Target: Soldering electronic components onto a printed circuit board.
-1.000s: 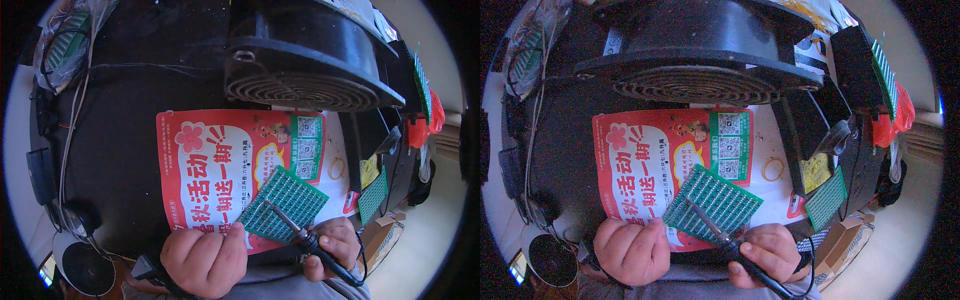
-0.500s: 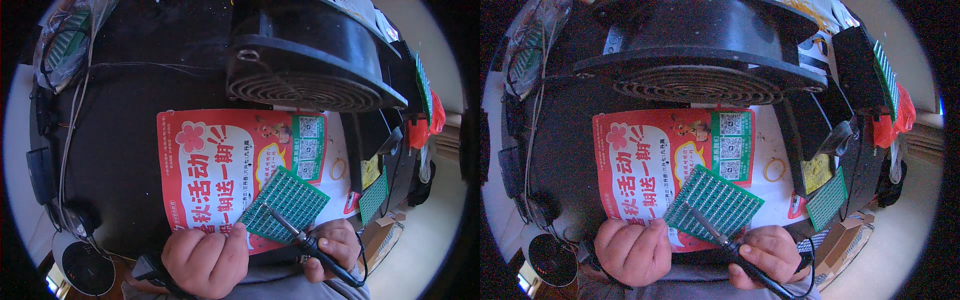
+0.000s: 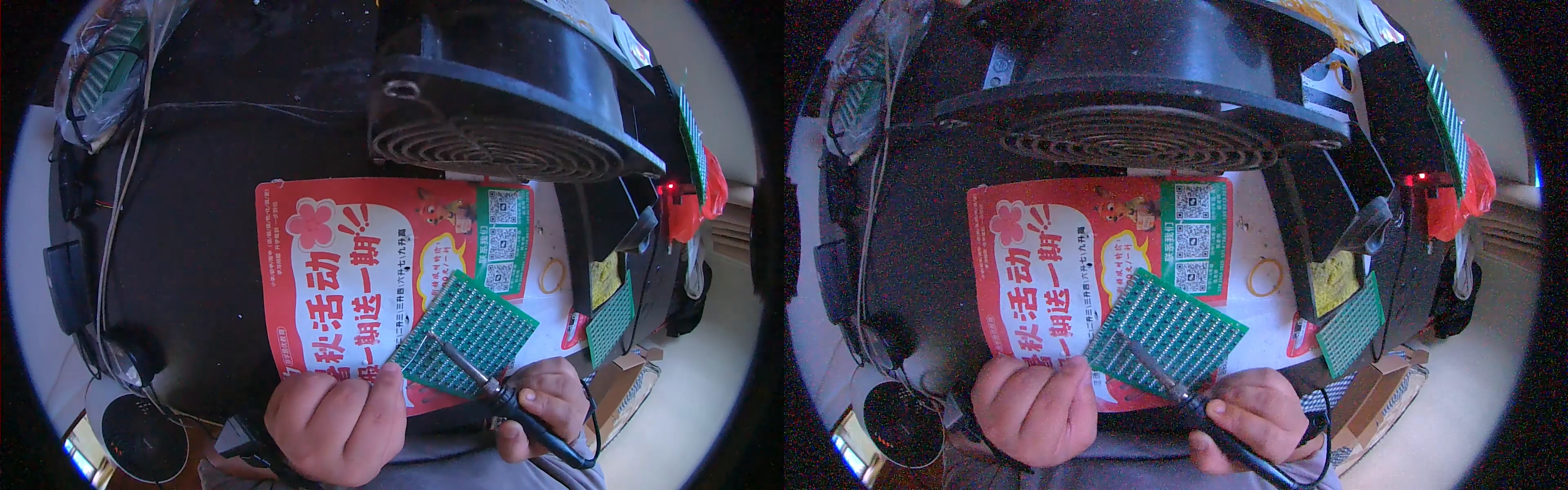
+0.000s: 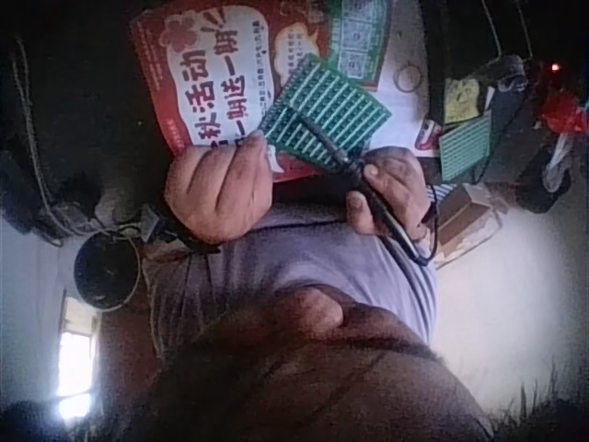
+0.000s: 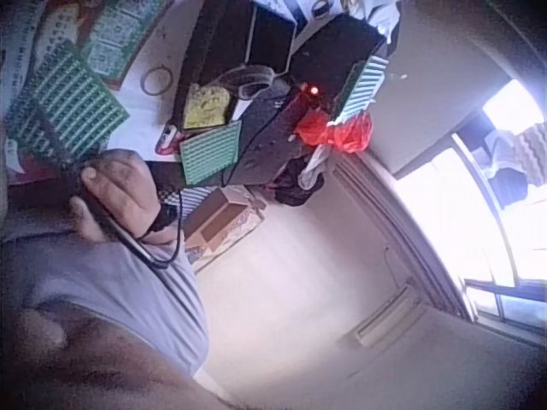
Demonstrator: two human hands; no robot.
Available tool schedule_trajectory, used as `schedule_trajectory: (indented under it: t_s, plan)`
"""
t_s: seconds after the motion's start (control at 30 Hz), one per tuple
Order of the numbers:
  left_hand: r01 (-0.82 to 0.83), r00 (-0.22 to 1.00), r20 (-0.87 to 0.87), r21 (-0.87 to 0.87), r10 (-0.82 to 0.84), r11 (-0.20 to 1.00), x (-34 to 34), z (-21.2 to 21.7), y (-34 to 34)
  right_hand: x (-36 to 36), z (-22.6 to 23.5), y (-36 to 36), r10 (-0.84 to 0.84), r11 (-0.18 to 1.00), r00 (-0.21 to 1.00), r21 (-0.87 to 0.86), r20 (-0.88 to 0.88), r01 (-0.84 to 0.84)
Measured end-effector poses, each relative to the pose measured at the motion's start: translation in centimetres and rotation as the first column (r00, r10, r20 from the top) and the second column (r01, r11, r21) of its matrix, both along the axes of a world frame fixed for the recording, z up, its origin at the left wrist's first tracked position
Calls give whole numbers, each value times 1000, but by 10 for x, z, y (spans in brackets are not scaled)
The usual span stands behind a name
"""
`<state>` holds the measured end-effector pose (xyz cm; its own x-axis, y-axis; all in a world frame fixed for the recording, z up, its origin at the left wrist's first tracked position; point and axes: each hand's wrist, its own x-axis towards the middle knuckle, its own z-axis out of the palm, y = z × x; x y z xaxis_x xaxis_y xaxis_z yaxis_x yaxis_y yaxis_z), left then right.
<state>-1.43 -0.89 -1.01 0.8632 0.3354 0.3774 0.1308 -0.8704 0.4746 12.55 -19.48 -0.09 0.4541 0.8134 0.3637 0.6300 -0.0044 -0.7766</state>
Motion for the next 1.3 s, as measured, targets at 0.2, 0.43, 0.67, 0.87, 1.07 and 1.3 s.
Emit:
schedule_trajectory:
  t_s: [0.2, 0.43, 0.67, 0.87, 1.07, 1.3]
  plan:
    - [47, 998, -45, 49, -45, 998, 5, 6, 2, -1, -3, 0, -19, 999, 1000, 37, 6, 19]
    - [58, 998, -41, 42, -57, 997, 7, 5, 2, 0, 1, 0, -25, 999, 1000, -26, 14, 25]
    - [85, 996, -37, 34, -84, 996, 6, 5, 3, 0, 2, -1, -35, 999, 999, -29, 12, 36]
    - [84, 996, -41, 40, -83, 996, 6, 4, 3, 1, -1, -1, 0, 1000, 1000, -9, -5, 0]
    - [105, 992, -65, 22, -104, 994, 6, 4, 3, 0, -1, 0, -5, 1000, 1000, 10, -9, 6]
    - [110, 990, -88, 33, -107, 993, 6, 5, 4, 2, -1, 2, 6, 1000, 1000, 7, 11, -6]
